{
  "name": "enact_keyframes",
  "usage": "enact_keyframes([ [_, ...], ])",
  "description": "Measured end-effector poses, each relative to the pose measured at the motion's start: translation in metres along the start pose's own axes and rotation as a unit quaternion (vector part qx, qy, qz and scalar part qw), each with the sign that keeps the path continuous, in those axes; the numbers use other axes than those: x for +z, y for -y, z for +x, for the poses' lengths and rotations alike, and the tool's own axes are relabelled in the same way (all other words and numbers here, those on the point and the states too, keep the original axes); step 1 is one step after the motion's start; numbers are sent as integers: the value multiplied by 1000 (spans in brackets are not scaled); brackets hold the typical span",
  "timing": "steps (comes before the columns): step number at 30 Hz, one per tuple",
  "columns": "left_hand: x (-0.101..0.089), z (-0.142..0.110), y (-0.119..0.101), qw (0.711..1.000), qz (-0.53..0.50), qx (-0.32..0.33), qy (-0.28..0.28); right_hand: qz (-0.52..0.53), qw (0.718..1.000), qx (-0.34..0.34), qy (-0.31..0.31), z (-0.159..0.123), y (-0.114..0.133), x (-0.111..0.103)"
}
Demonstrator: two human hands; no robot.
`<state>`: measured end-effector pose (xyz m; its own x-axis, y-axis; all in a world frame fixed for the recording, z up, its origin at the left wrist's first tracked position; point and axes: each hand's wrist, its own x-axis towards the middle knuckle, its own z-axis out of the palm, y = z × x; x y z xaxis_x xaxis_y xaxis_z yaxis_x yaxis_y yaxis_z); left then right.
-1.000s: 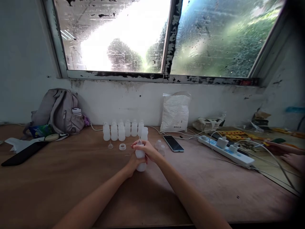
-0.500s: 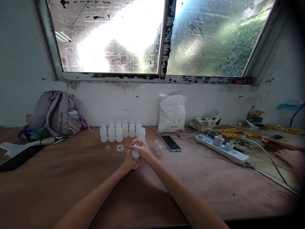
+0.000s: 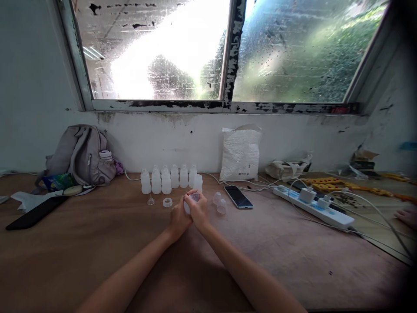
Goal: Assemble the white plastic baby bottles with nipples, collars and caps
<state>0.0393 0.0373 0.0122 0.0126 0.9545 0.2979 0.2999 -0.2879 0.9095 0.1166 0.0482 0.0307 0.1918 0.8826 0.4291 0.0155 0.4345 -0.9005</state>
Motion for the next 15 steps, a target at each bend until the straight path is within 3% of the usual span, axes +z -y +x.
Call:
enact_keyframes([
  [2, 0, 2, 3, 994, 95, 50, -36, -37, 999, -5, 13, 3, -3, 0],
  [5, 3, 6, 10, 984, 160, 48, -57, -140, 988, -50, 43, 10, -7, -8],
  [10, 7, 6, 16, 978, 199, 48, -33, -350, 909, -220, 51, 14, -7, -44],
  [12, 7, 4, 15, 977, 204, 56, -13, -392, 883, -254, 57, 14, -7, -58],
  [15, 4, 4, 15, 982, 179, 50, -18, -410, 873, -263, 43, 18, -9, -68],
])
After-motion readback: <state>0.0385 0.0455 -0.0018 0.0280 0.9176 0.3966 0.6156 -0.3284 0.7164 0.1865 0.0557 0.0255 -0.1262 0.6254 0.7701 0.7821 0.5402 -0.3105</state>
